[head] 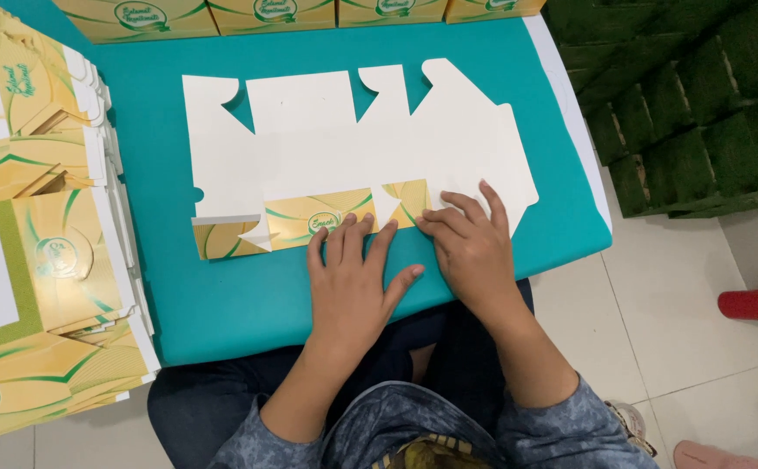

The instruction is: The person assembles a flat cardboard box by folding its sides and tucking flaps to form a rectangular container. They then place a second flat box on the table and begin folding it in the same manner.

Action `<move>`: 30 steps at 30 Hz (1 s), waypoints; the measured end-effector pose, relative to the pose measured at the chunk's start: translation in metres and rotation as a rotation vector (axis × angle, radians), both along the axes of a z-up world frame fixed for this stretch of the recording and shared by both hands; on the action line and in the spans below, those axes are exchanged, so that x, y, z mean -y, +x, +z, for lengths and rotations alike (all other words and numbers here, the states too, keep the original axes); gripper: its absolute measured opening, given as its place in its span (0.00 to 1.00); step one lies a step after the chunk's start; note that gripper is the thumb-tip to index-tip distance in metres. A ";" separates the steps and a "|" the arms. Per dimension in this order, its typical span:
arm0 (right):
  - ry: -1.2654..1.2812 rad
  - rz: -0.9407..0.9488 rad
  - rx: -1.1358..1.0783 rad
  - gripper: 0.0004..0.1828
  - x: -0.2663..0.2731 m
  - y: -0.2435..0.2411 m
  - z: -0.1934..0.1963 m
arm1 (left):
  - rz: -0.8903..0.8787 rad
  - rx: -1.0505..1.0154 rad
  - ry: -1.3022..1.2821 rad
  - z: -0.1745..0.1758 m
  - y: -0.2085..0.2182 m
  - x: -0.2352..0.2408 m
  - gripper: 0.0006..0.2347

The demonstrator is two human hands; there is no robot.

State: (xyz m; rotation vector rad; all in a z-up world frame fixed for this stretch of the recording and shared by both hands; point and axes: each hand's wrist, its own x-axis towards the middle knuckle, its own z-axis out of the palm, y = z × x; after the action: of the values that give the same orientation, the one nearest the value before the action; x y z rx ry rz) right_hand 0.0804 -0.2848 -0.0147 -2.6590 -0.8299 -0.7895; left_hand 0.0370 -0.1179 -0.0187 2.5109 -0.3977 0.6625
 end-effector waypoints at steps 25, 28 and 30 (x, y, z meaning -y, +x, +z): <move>0.231 0.140 -0.637 0.26 0.047 -0.021 0.048 | -0.111 -0.110 0.079 -0.015 0.002 0.043 0.36; 0.236 0.054 -0.675 0.32 0.068 -0.016 0.046 | -0.059 -0.110 0.129 -0.012 0.005 0.052 0.36; 0.264 0.010 -0.684 0.30 0.078 -0.008 0.037 | -0.033 -0.118 0.174 -0.010 0.007 0.056 0.37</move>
State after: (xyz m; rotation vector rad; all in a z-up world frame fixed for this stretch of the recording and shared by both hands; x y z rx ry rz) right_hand 0.0726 -0.3627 0.0224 -2.4188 -0.5078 0.0423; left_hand 0.0437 -0.1737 -0.0285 2.6856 -0.4708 0.4821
